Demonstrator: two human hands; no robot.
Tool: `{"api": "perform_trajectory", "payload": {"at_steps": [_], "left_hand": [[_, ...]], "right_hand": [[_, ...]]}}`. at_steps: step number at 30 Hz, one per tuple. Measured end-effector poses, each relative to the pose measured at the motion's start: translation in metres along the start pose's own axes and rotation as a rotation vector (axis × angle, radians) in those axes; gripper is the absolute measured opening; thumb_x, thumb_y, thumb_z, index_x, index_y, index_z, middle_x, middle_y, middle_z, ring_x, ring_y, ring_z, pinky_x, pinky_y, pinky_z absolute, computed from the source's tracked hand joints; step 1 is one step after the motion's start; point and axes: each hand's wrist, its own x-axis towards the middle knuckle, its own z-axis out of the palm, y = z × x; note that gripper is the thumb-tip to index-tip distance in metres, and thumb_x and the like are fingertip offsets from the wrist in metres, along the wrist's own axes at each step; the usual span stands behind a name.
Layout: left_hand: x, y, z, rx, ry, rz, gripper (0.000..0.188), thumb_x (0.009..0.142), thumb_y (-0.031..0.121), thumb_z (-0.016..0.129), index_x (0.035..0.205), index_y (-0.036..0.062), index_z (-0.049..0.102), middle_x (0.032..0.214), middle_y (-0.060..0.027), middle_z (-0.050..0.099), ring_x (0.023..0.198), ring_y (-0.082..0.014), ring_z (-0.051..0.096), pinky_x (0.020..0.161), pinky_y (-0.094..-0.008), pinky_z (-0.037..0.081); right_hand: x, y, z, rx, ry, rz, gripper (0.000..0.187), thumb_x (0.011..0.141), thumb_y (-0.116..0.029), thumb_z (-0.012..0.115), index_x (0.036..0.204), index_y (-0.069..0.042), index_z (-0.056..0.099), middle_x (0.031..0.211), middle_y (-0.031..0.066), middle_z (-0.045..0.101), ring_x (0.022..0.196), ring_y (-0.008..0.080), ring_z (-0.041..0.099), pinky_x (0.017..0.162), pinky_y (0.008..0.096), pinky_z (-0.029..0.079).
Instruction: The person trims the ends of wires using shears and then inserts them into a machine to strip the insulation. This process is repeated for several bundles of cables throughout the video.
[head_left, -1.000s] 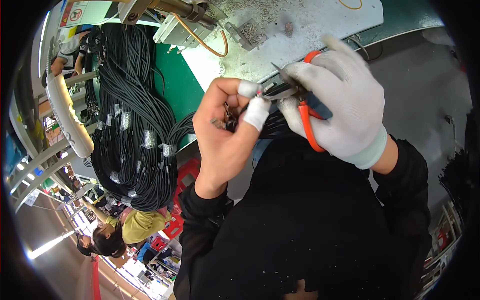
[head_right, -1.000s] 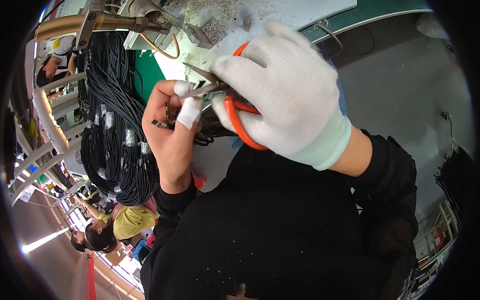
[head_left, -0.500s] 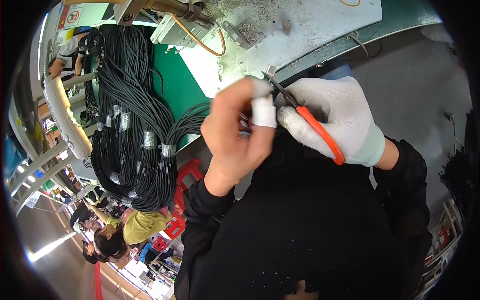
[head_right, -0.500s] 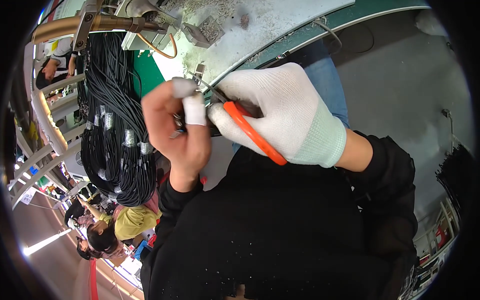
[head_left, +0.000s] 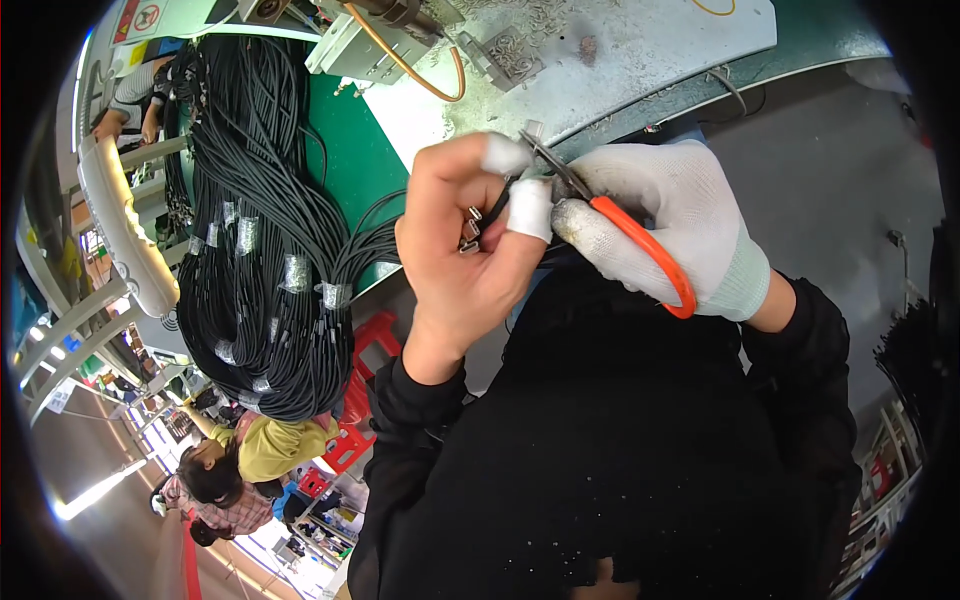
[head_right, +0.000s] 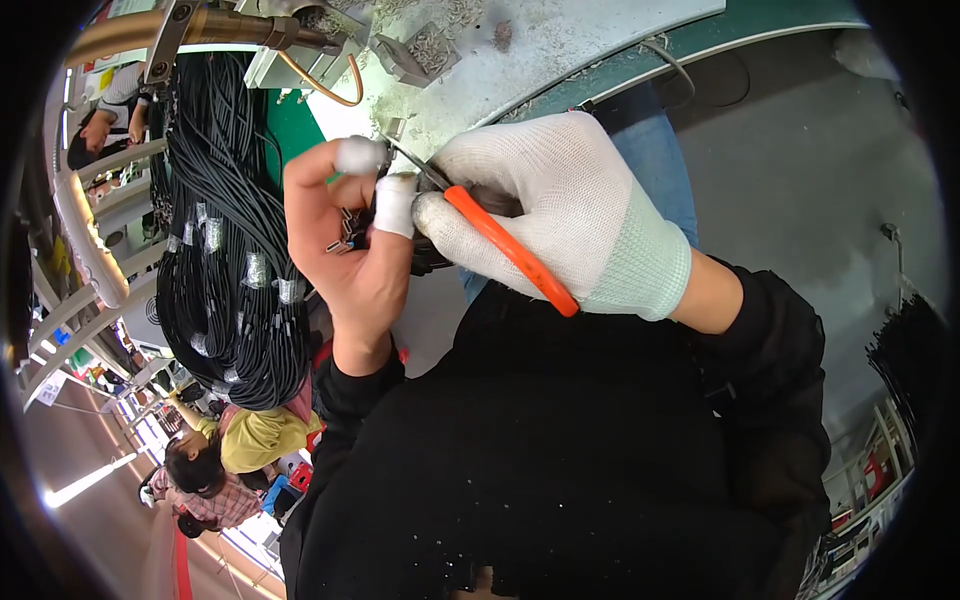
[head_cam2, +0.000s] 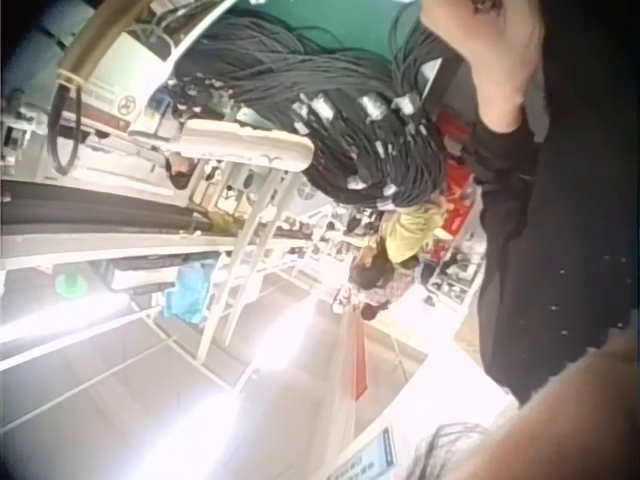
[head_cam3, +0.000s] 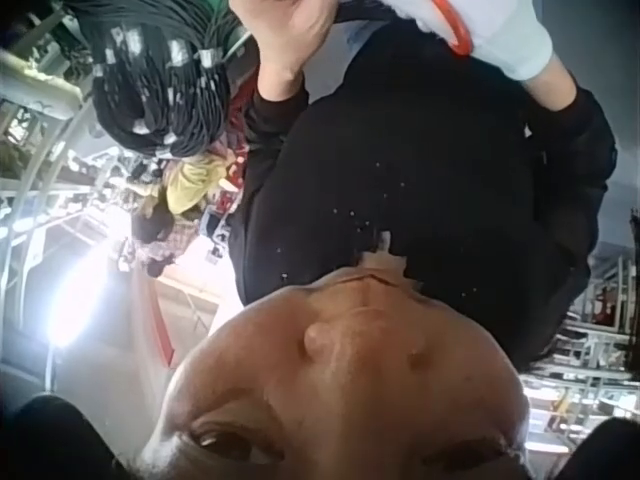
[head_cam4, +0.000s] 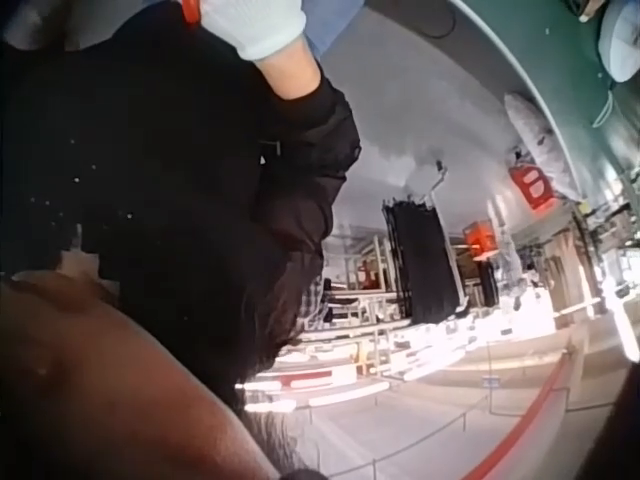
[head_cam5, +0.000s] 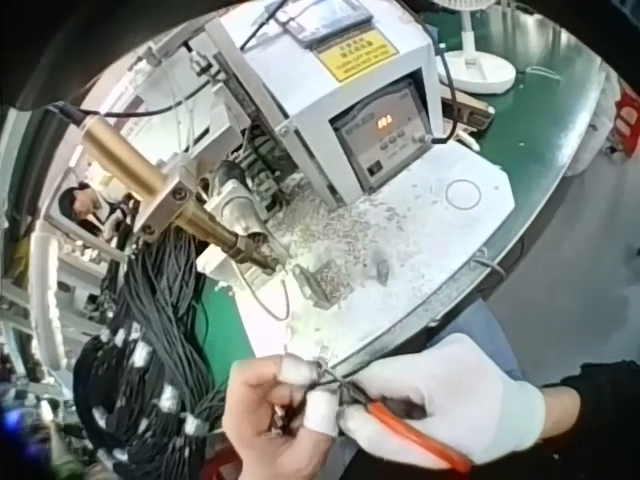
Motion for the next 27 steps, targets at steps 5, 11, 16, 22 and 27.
{"api": "perform_trajectory", "payload": {"at_steps": [5,11,16,22,27], "left_hand": [[-0.003,-0.003,0.002,0.008,0.068,-0.164,0.021,0.081,-0.007,0.064,0.098,-0.0001,0.054,0.064,0.0055,0.050,0.053,0.0017,0.034,0.050,-0.0158,0.027],[0.002,0.001,0.005,-0.183,0.058,-0.363,0.019,0.081,-0.005,0.066,0.096,-0.0002,0.054,0.062,0.0052,0.049,0.054,0.0013,0.036,0.050,-0.0164,0.028],[0.008,-0.008,-0.010,-0.424,-0.047,-0.632,0.015,0.084,-0.002,0.063,0.096,0.0009,0.055,0.062,0.0049,0.049,0.054,0.0000,0.038,0.046,-0.0180,0.027],[0.032,-0.058,-0.035,-0.715,0.010,-0.750,0.003,0.089,0.004,0.059,0.091,0.0027,0.057,0.061,0.0053,0.045,0.049,-0.0025,0.038,0.042,-0.0197,0.025],[0.062,-0.078,-0.027,-0.754,-0.015,-0.730,0.002,0.088,0.003,0.058,0.087,0.0028,0.057,0.060,0.0054,0.042,0.046,-0.0029,0.036,0.042,-0.0199,0.026]], "right_hand": [[0.005,0.012,0.005,-0.302,0.088,-0.299,0.011,0.081,-0.008,0.066,0.087,0.001,0.064,0.061,0.0050,0.056,0.050,0.0080,0.051,0.046,0.0248,0.038],[0.008,0.022,0.012,-0.627,0.256,-0.482,0.010,0.080,-0.008,0.064,0.086,-0.001,0.064,0.060,0.0057,0.054,0.051,0.0100,0.054,0.047,0.0265,0.040],[0.003,0.021,0.009,0.026,-0.094,0.018,0.014,0.086,-0.015,0.060,0.083,-0.001,0.062,0.057,0.0024,0.055,0.046,0.0090,0.052,0.045,0.0259,0.040],[0.046,0.018,-0.016,-0.194,0.061,-0.052,0.024,0.088,-0.021,0.059,0.077,0.000,0.058,0.057,0.0064,0.054,0.044,0.0166,0.051,0.045,0.0298,0.040],[0.103,0.006,-0.022,-0.048,-0.023,0.097,0.028,0.090,-0.024,0.056,0.075,-0.001,0.056,0.054,0.0034,0.053,0.042,0.0095,0.053,0.040,0.0231,0.042]]}}
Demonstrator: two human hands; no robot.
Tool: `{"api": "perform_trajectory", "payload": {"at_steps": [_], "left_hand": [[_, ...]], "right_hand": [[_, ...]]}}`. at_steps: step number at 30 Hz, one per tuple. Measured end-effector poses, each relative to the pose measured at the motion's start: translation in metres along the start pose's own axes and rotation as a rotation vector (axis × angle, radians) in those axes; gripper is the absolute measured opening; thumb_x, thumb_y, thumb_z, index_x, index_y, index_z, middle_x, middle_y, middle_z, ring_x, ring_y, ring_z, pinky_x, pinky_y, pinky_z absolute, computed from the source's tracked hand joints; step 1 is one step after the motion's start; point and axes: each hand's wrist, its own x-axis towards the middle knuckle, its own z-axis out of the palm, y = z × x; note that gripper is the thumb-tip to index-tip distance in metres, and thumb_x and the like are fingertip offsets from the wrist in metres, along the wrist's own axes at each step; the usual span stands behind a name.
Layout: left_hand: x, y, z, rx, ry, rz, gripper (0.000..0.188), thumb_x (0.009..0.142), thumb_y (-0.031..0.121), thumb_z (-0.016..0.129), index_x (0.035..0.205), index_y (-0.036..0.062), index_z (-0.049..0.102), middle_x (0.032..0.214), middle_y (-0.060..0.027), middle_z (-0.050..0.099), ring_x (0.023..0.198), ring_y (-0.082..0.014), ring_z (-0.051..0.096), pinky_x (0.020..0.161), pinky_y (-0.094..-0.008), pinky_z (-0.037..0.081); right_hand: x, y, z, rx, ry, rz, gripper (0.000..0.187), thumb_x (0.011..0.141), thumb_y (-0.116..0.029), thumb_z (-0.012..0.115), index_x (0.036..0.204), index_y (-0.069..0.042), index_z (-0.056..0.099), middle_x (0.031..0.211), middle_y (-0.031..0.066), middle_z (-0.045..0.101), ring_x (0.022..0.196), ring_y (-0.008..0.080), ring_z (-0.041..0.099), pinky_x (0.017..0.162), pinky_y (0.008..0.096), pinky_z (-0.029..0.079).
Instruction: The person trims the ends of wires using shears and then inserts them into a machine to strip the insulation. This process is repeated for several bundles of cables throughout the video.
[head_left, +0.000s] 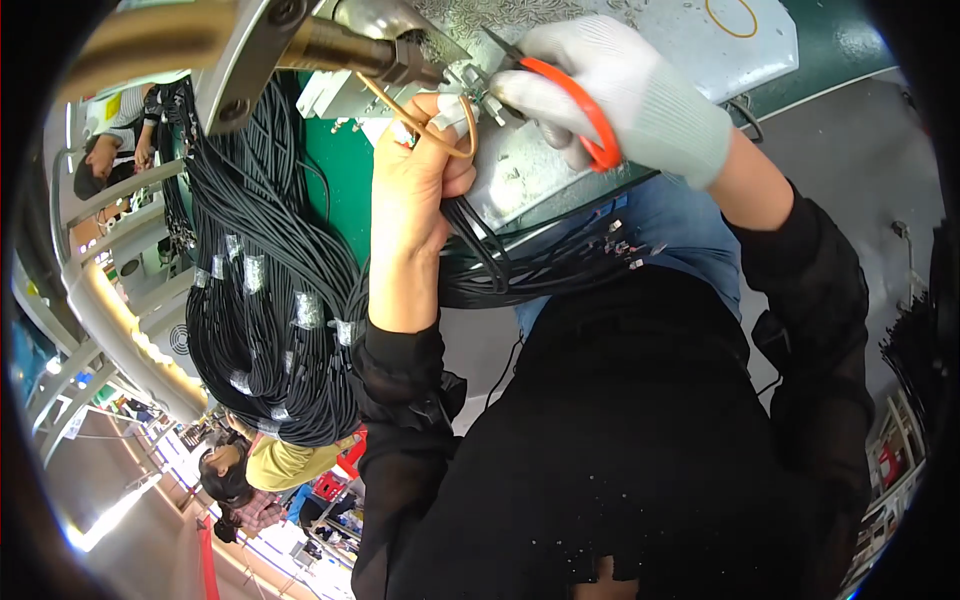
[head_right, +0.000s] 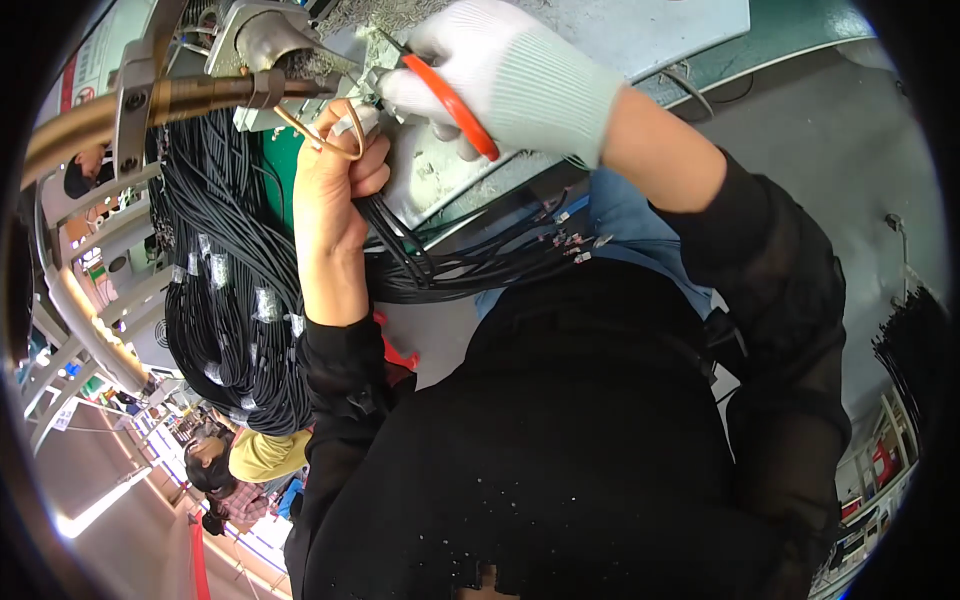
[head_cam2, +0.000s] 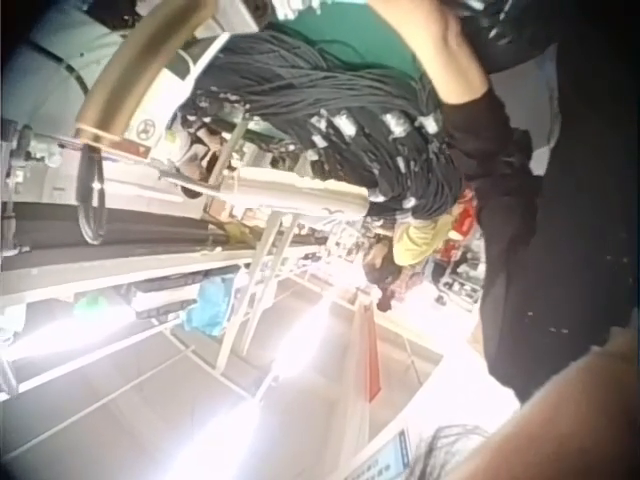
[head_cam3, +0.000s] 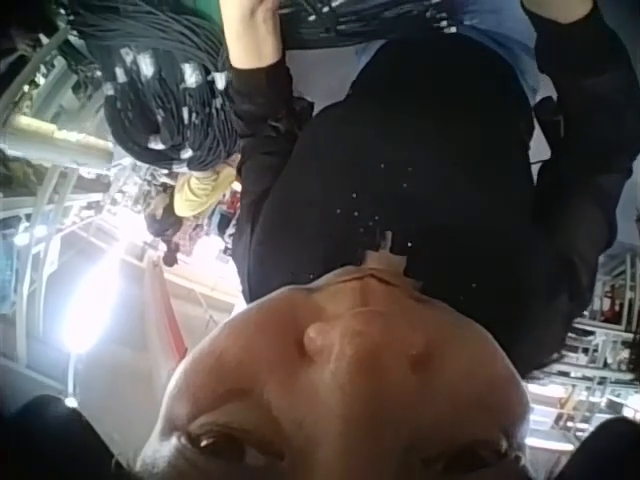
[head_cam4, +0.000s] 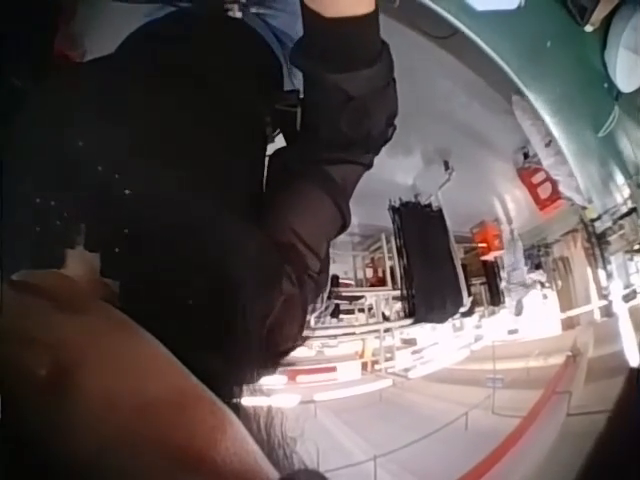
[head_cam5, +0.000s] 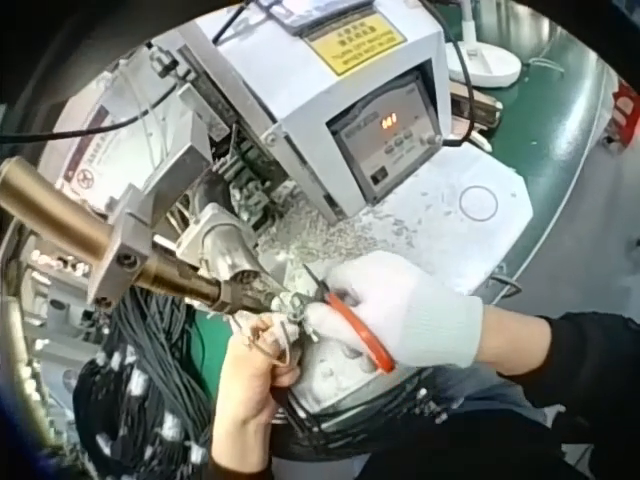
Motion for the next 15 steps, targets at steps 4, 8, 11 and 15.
{"api": "perform_trajectory", "payload": {"at_steps": [4,8,11,15], "left_hand": [[0.010,0.003,-0.007,0.259,0.037,0.054,0.003,0.087,0.005,0.060,0.086,0.0032,0.058,0.062,0.0044,0.046,0.047,-0.0040,0.039,0.042,-0.0204,0.029],[0.007,0.016,0.001,0.493,0.060,0.094,0.003,0.084,0.003,0.062,0.086,0.0027,0.059,0.065,0.0028,0.053,0.052,-0.0048,0.045,0.046,-0.0201,0.035],[0.011,0.012,0.000,0.493,0.065,0.208,0.005,0.082,0.001,0.063,0.087,0.0016,0.060,0.069,0.0017,0.057,0.056,-0.0046,0.049,0.050,-0.0192,0.038],[0.006,0.015,-0.001,0.633,0.070,0.268,0.009,0.081,-0.001,0.062,0.089,0.0001,0.061,0.073,0.0014,0.059,0.062,-0.0043,0.051,0.056,-0.0192,0.041]], "right_hand": [[0.029,0.000,-0.015,-0.099,-0.152,-0.038,0.028,0.088,-0.022,0.060,0.068,-0.003,0.058,0.052,0.0033,0.055,0.044,0.0112,0.056,0.044,0.0244,0.043],[0.033,-0.008,-0.020,0.143,-0.257,0.158,0.027,0.088,-0.022,0.060,0.072,-0.002,0.059,0.053,0.0038,0.056,0.044,0.0125,0.057,0.043,0.0256,0.044],[0.039,-0.013,-0.023,0.133,-0.296,0.232,0.027,0.088,-0.023,0.060,0.073,-0.001,0.060,0.053,0.0050,0.057,0.044,0.0137,0.057,0.043,0.0266,0.044],[0.043,-0.014,-0.023,-0.011,-0.320,0.197,0.026,0.088,-0.023,0.060,0.076,0.000,0.060,0.054,0.0068,0.059,0.044,0.0146,0.057,0.044,0.0275,0.045]]}}
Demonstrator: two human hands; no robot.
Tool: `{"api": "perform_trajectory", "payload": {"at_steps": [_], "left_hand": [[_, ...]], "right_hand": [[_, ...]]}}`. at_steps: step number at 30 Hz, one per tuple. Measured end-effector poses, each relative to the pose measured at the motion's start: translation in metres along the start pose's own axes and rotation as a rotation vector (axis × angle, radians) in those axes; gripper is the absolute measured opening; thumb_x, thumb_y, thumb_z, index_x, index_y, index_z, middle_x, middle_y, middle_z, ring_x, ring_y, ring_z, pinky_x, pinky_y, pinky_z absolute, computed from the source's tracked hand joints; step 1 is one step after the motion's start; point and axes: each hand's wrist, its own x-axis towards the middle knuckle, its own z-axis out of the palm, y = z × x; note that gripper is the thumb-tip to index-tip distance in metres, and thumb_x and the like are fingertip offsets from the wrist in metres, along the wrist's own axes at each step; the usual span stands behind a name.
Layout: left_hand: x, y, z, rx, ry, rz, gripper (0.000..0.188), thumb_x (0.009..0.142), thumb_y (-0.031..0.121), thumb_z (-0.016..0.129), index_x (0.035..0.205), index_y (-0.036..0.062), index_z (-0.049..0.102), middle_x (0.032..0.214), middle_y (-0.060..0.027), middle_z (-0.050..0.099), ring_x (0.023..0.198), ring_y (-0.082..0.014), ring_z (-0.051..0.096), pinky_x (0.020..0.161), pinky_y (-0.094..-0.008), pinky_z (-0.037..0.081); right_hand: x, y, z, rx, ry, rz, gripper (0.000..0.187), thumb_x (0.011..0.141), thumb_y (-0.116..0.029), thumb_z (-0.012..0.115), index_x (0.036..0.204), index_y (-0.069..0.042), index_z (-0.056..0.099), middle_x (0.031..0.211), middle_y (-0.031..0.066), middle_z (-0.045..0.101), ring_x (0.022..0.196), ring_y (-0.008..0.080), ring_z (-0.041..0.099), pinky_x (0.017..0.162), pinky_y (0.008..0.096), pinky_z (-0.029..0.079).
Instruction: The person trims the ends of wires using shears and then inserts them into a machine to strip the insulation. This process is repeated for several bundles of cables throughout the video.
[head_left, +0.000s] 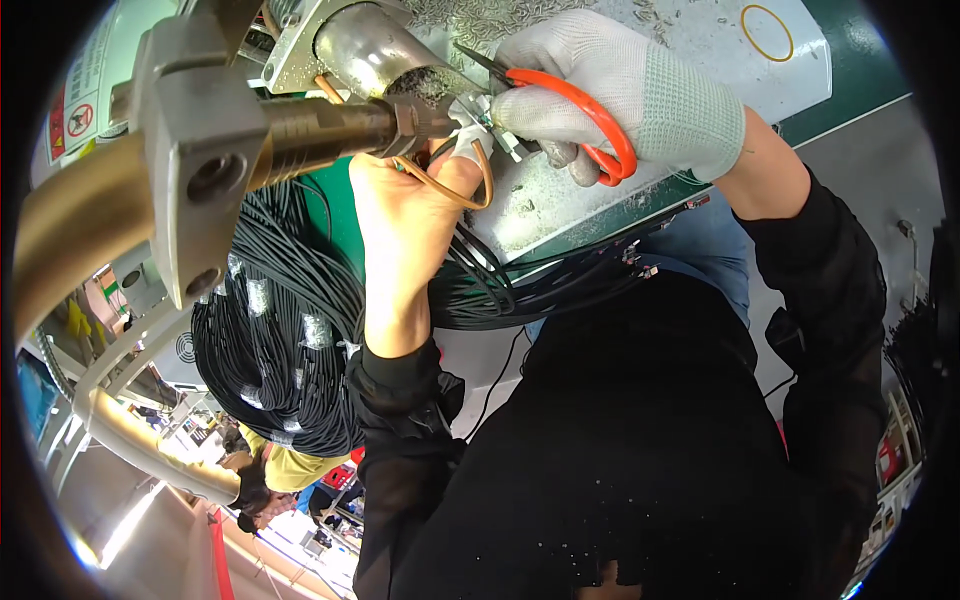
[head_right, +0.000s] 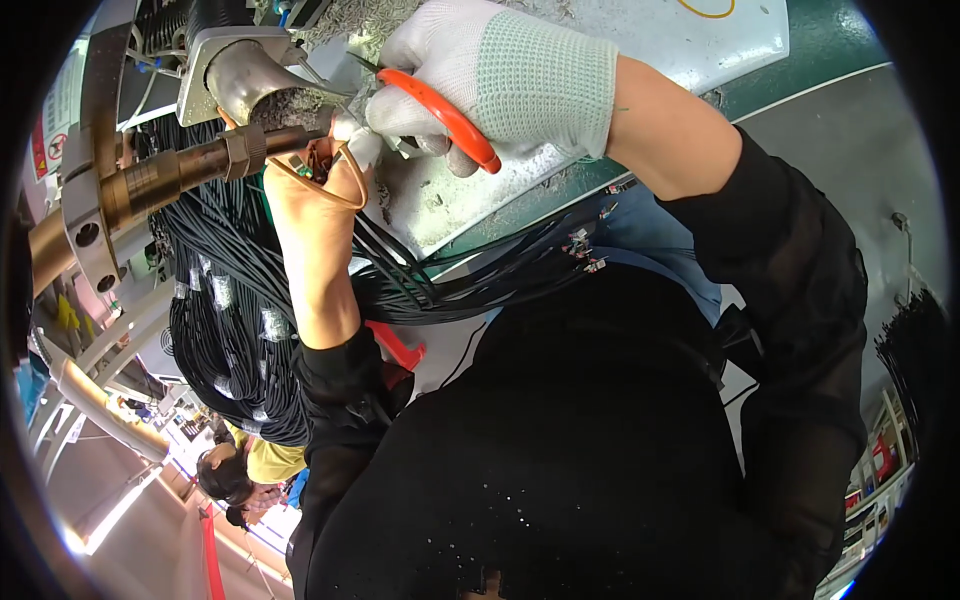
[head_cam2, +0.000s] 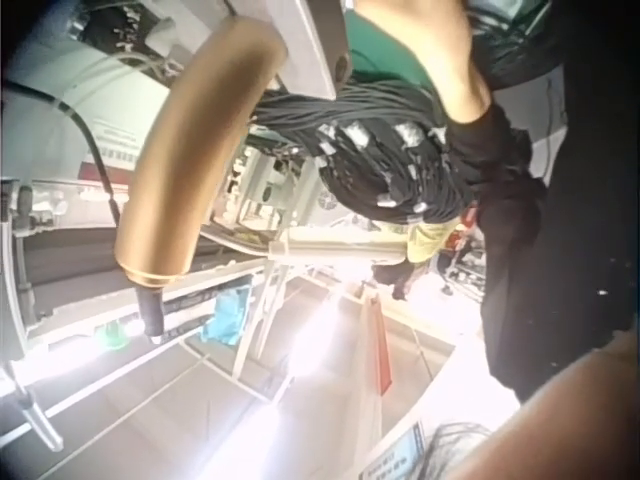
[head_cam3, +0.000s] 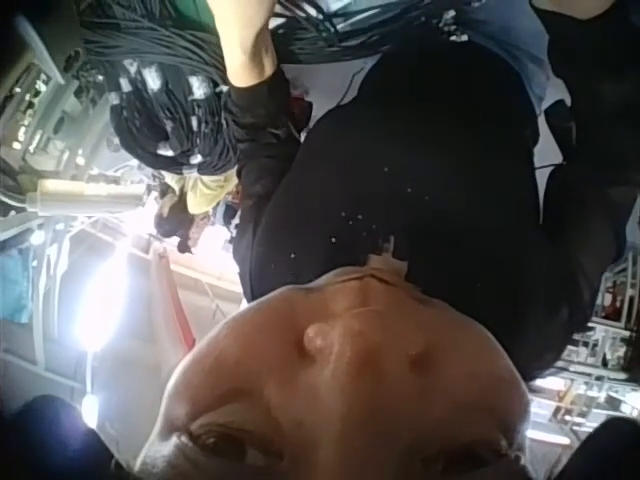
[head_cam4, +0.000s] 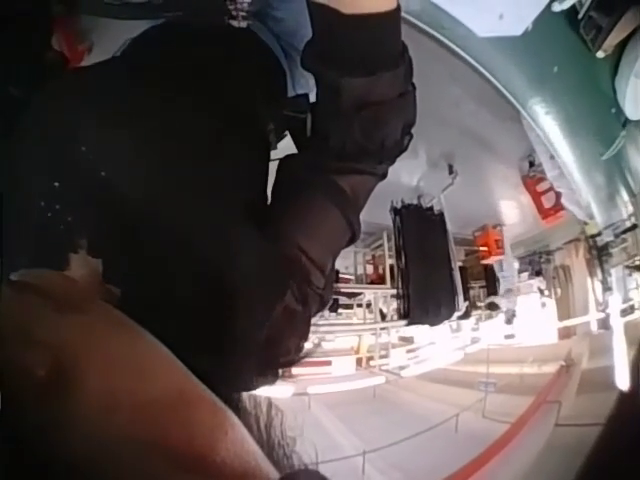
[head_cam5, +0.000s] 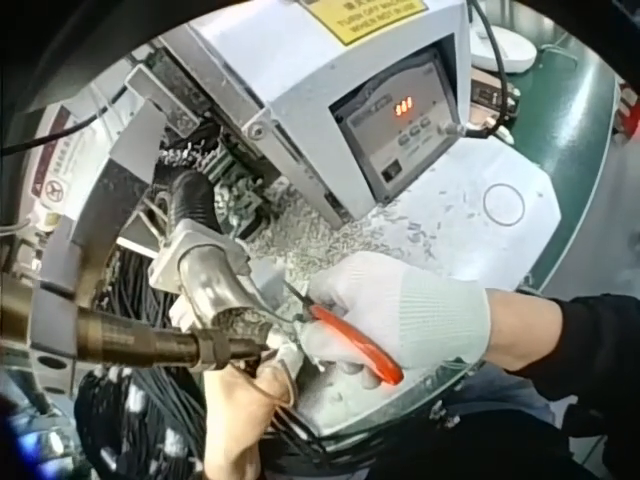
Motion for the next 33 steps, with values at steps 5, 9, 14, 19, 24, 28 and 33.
{"api": "perform_trajectory", "payload": {"at_steps": [5,9,14,19,24,28,33], "left_hand": [[-0.004,0.001,0.007,-0.102,0.017,-0.031,0.013,0.080,-0.001,0.062,0.093,-0.0010,0.060,0.077,0.0008,0.058,0.067,-0.0054,0.053,0.060,-0.0214,0.045],[-0.008,0.001,0.009,-0.110,0.048,-0.019,0.014,0.080,-0.003,0.061,0.094,-0.0018,0.058,0.079,-0.0008,0.057,0.069,-0.0070,0.054,0.063,-0.0231,0.048],[-0.008,0.001,0.003,-0.017,-0.021,-0.013,0.012,0.080,-0.002,0.061,0.092,-0.0018,0.057,0.079,-0.0019,0.058,0.069,-0.0072,0.054,0.064,-0.0226,0.049],[-0.003,0.002,0.003,-0.038,-0.023,-0.015,0.009,0.083,0.003,0.060,0.091,0.0007,0.058,0.078,-0.0015,0.058,0.066,-0.0069,0.052,0.058,-0.0219,0.044],[-0.014,-0.010,-0.002,-0.237,-0.035,-0.071,0.016,0.094,0.016,0.054,0.102,0.0018,0.057,0.079,-0.0033,0.058,0.059,-0.0091,0.049,0.052,-0.0218,0.037],[-0.054,-0.016,-0.015,-0.758,-0.015,-0.131,0.030,0.101,0.028,0.045,0.116,0.0032,0.052,0.080,-0.0048,0.059,0.055,-0.0104,0.044,0.051,-0.0212,0.033],[-0.097,0.017,0.008,-1.108,-0.204,-0.338,0.042,0.104,0.037,0.036,0.130,0.0057,0.044,0.085,-0.0062,0.058,0.054,-0.0080,0.037,0.051,-0.0205,0.029]], "right_hand": [[-0.001,0.017,0.013,0.099,0.080,-0.202,0.029,0.090,-0.025,0.057,0.074,-0.001,0.055,0.053,0.0044,0.052,0.041,0.0105,0.054,0.039,0.0240,0.043],[0.002,0.022,0.011,0.023,0.068,-0.314,0.029,0.089,-0.025,0.058,0.073,-0.001,0.054,0.053,0.0048,0.052,0.041,0.0113,0.054,0.039,0.0246,0.043],[0.002,0.023,0.010,0.072,0.050,-0.316,0.029,0.089,-0.024,0.059,0.073,0.000,0.054,0.053,0.0048,0.052,0.042,0.0118,0.055,0.040,0.0248,0.044],[-0.001,0.021,0.015,0.074,0.079,-0.243,0.028,0.089,-0.024,0.059,0.078,0.002,0.056,0.055,0.0047,0.052,0.043,0.0115,0.055,0.041,0.0244,0.044],[-0.018,0.022,0.022,0.033,0.220,-0.293,0.025,0.090,-0.022,0.058,0.085,0.003,0.058,0.056,0.0038,0.052,0.045,0.0103,0.054,0.042,0.0236,0.044],[-0.066,0.036,0.010,-0.076,0.348,-0.329,0.022,0.089,-0.019,0.060,0.093,0.002,0.061,0.056,0.0043,0.050,0.047,0.0094,0.054,0.045,0.0244,0.044],[-0.104,0.021,0.038,-0.734,0.671,-0.288,0.021,0.083,-0.016,0.064,0.097,-0.001,0.062,0.059,0.0094,0.051,0.051,0.0131,0.056,0.053,0.0286,0.045]]}}
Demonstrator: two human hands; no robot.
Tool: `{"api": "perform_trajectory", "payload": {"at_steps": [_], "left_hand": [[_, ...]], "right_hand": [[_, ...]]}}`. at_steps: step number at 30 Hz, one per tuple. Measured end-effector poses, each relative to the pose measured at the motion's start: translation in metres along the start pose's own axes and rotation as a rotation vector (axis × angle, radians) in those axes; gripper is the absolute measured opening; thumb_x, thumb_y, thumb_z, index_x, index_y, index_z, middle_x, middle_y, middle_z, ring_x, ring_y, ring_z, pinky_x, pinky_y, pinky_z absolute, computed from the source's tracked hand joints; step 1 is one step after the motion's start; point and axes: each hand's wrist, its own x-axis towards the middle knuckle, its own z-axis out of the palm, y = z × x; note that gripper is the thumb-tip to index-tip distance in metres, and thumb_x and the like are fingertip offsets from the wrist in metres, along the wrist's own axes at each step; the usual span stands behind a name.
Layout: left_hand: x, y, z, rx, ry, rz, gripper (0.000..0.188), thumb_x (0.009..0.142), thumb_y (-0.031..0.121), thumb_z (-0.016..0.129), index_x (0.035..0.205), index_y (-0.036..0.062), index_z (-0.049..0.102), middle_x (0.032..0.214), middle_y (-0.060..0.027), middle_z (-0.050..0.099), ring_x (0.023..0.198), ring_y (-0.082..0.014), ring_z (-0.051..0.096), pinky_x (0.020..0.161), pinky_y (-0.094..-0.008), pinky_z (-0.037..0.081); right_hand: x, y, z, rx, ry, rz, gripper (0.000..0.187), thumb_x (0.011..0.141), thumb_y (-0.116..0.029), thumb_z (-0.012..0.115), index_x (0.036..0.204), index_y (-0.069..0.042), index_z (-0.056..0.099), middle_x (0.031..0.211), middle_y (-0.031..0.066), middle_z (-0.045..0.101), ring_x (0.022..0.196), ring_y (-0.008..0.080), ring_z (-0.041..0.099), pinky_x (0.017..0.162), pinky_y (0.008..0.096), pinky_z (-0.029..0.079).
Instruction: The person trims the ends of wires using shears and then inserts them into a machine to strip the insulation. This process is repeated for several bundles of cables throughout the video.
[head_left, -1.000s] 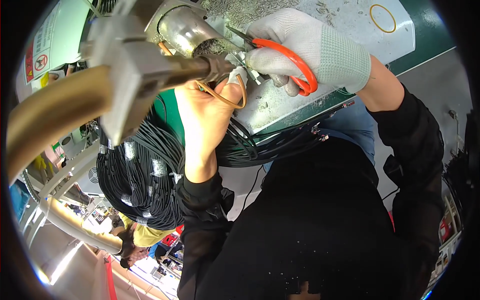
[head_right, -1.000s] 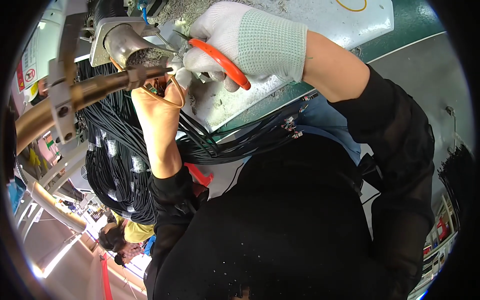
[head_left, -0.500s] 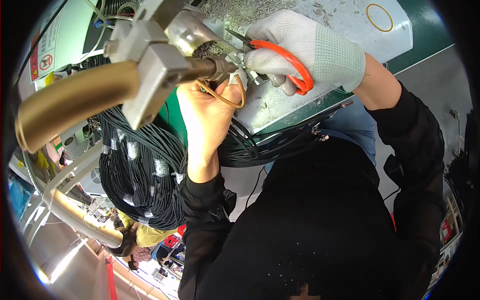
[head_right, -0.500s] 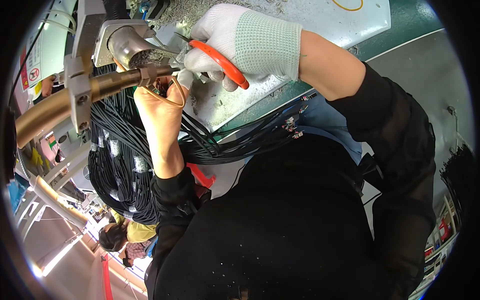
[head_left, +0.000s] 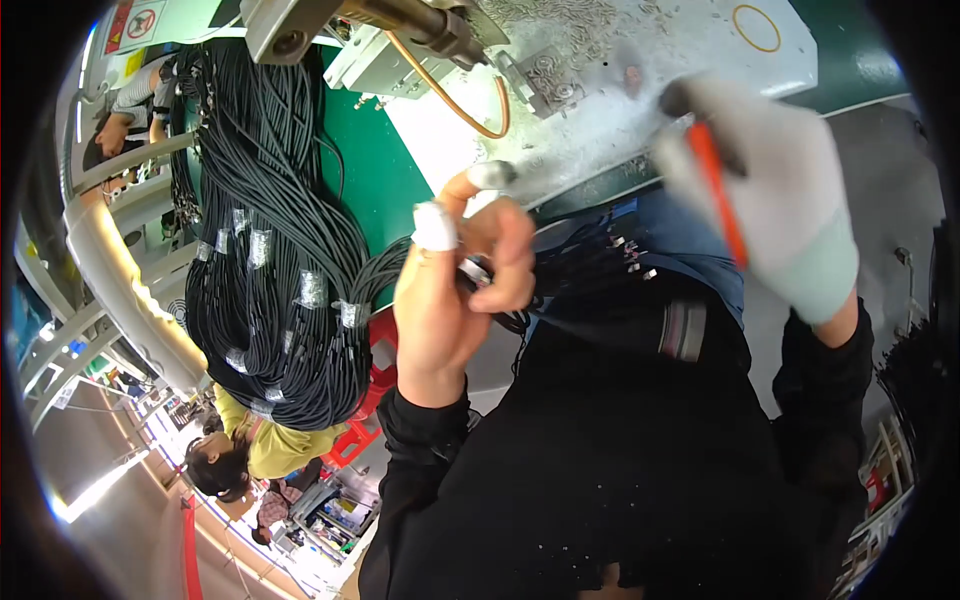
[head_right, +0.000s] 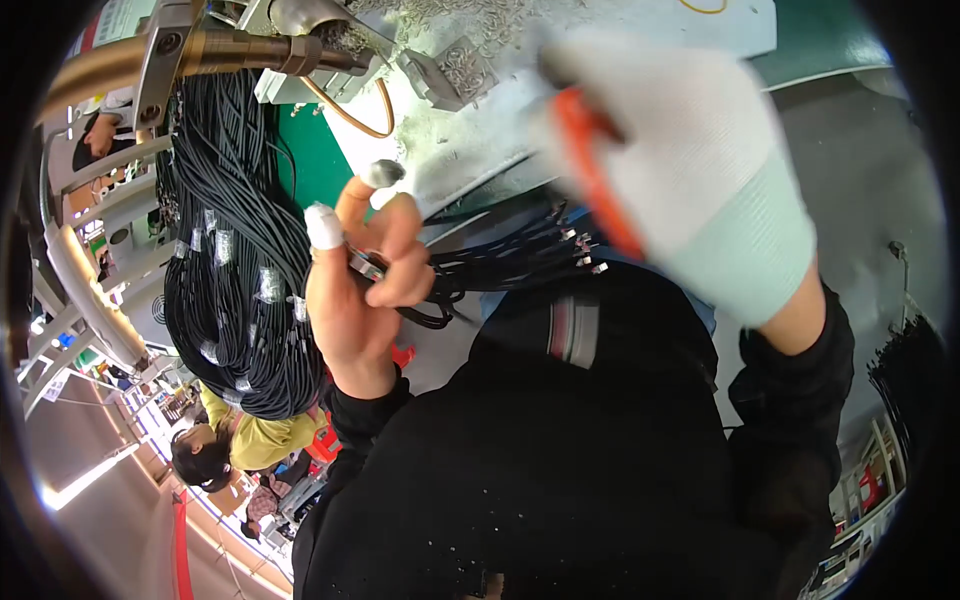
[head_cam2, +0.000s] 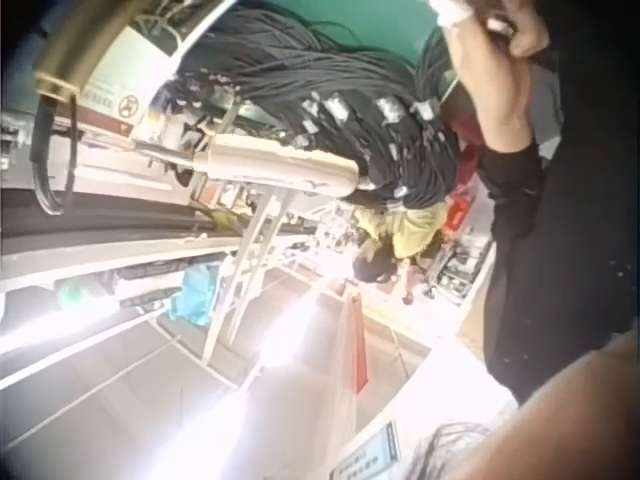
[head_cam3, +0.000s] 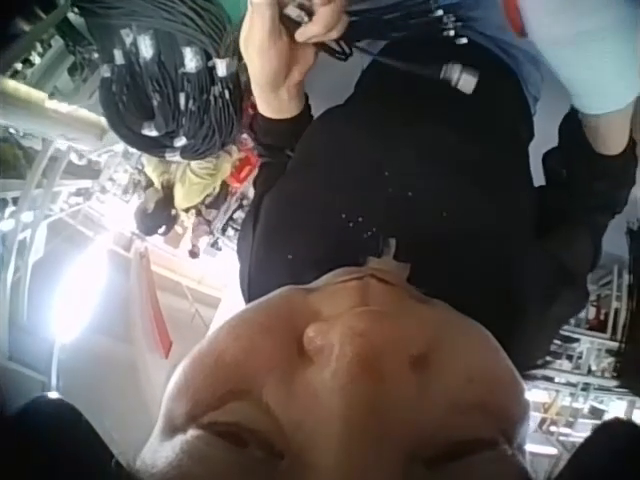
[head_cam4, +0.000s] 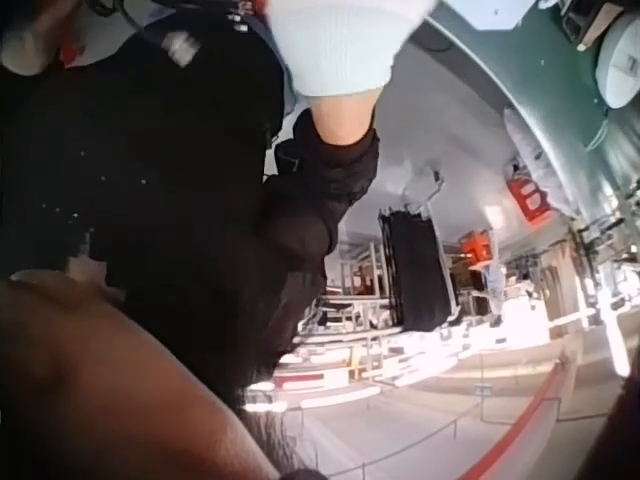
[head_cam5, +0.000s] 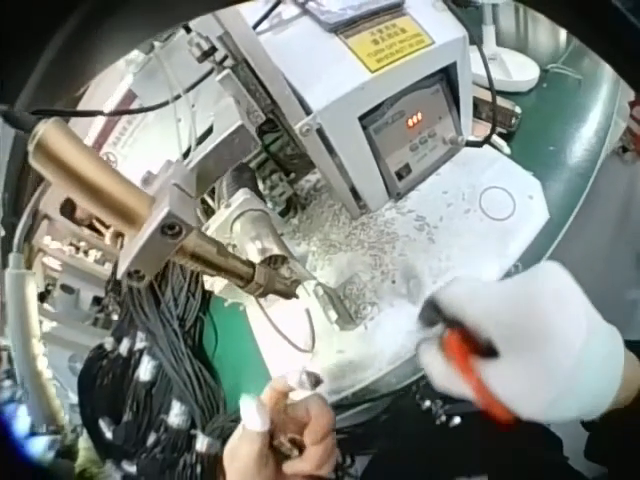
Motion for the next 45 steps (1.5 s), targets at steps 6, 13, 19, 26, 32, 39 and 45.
{"api": "perform_trajectory", "payload": {"at_steps": [6,13,19,26,32,39,45], "left_hand": [[-0.001,-0.017,0.027,0.449,0.119,0.030,0.044,0.105,0.037,0.032,0.135,0.0053,0.038,0.095,-0.0088,0.057,0.056,-0.0055,0.033,0.052,-0.0205,0.028],[0.003,-0.021,0.036,0.528,0.050,0.018,0.048,0.105,0.040,0.028,0.135,0.0031,0.036,0.101,-0.0091,0.057,0.059,-0.0054,0.032,0.053,-0.0195,0.026],[0.002,-0.024,0.028,0.821,-0.144,0.290,0.033,0.097,0.011,0.051,0.128,0.0021,0.040,0.101,-0.0096,0.060,0.064,-0.0099,0.050,0.059,-0.0229,0.042],[0.004,-0.025,0.029,1.590,-0.224,0.899,0.045,0.072,-0.018,0.062,0.112,-0.0004,0.052,0.091,-0.0129,0.063,0.068,-0.0202,0.064,0.058,-0.0257,0.051],[0.009,-0.019,0.020,1.806,-0.355,1.193,0.046,0.063,-0.012,0.062,0.107,-0.0008,0.054,0.089,-0.0141,0.064,0.066,-0.0273,0.063,0.052,-0.0291,0.051],[-0.007,-0.026,0.019,1.619,-0.212,0.775,0.031,0.081,-0.006,0.060,0.109,0.0006,0.049,0.084,-0.0078,0.062,0.064,-0.0142,0.059,0.055,-0.0231,0.046],[-0.002,-0.006,0.027,0.362,-0.185,0.007,0.021,0.091,-0.002,0.055,0.109,0.0018,0.045,0.083,-0.0016,0.058,0.065,-0.0047,0.050,0.059,-0.0184,0.040]], "right_hand": [[-0.012,-0.036,0.030,0.478,-0.272,-0.165,0.020,0.082,-0.017,0.065,0.094,-0.001,0.062,0.060,0.0089,0.053,0.050,0.0138,0.053,0.052,0.0276,0.043],[-0.020,-0.020,0.035,0.587,-0.128,-0.233,0.022,0.084,-0.019,0.064,0.088,0.002,0.060,0.055,0.0069,0.052,0.049,0.0109,0.055,0.050,0.0271,0.043],[-0.022,-0.008,0.010,1.043,-0.408,0.479,0.028,0.088,-0.025,0.061,0.080,0.002,0.060,0.056,0.0084,0.056,0.046,0.0160,0.056,0.046,0.0275,0.046],[-0.033,-0.010,0.009,1.143,-0.431,0.303,0.035,0.092,-0.029,0.055,0.076,0.002,0.060,0.053,0.0061,0.056,0.041,0.0120,0.053,0.040,0.0258,0.044],[-0.027,-0.011,0.006,1.047,-0.596,0.363,0.036,0.091,-0.029,0.055,0.076,0.003,0.061,0.051,0.0068,0.056,0.043,0.0137,0.055,0.044,0.0271,0.047],[-0.033,-0.021,0.018,1.231,-0.564,0.441,0.023,0.086,-0.022,0.062,0.080,0.000,0.060,0.056,0.0089,0.058,0.048,0.0171,0.059,0.046,0.0298,0.047],[-0.038,-0.028,0.030,0.466,0.038,-0.138,0.019,0.078,-0.018,0.068,0.083,-0.002,0.059,0.062,0.0069,0.056,0.052,0.0154,0.059,0.053,0.0275,0.047]]}}
